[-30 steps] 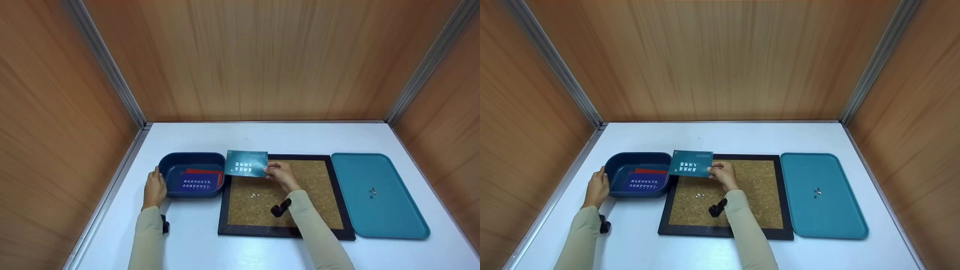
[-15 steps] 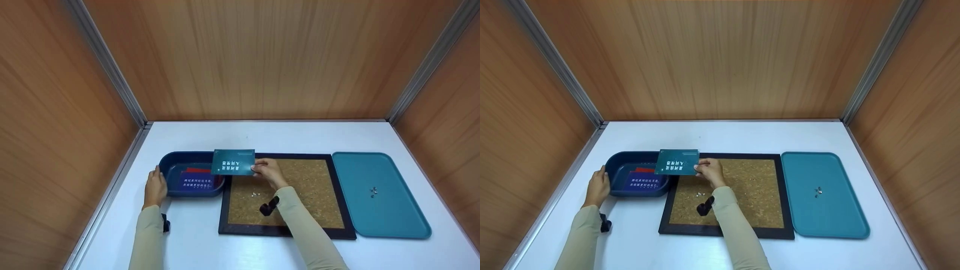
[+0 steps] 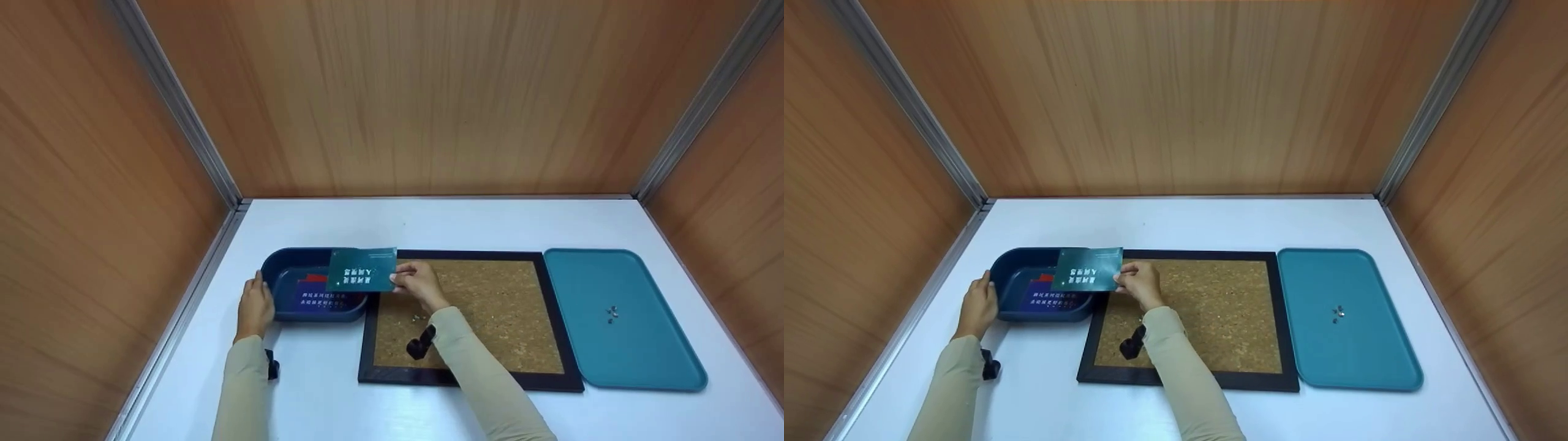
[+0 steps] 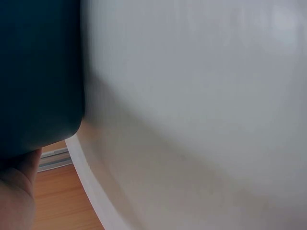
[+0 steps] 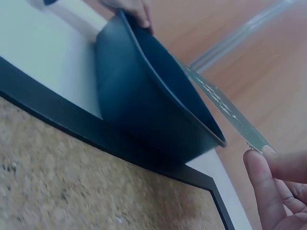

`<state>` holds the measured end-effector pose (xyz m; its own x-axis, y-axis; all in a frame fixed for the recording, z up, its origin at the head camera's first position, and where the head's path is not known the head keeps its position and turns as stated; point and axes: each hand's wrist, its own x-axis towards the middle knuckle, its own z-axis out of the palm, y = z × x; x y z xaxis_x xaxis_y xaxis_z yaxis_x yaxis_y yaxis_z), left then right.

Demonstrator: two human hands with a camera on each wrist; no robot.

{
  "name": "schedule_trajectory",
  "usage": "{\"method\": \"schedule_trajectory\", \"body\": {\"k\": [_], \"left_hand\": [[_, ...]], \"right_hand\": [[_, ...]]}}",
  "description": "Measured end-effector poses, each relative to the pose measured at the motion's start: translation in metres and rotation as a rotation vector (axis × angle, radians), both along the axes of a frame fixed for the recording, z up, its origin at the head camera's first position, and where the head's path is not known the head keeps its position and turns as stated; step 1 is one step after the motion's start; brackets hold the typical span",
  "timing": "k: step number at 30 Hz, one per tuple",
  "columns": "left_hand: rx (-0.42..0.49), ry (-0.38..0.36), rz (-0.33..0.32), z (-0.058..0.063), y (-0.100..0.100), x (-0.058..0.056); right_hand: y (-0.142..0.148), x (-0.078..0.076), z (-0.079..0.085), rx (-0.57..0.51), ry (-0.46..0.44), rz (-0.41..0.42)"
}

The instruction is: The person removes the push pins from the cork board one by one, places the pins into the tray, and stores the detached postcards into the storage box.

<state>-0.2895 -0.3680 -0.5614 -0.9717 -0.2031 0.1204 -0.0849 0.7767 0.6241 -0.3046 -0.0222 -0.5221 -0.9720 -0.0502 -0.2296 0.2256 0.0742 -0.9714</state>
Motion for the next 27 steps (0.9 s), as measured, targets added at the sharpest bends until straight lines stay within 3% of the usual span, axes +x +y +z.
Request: {"method": "schedule_trajectory", "body": {"k": [13, 27], "left_hand": [[-0.011, 0.028, -0.001, 0.000, 0.000, 0.001], [-0.001, -0.030, 0.008, 0.001, 0.002, 0.001]], "right_hand": [[-0.024, 0.003, 0.002, 0.021, -0.005, 0.033], [-0.047, 0.009, -0.005, 0.009, 0.042, 0.068]]}}
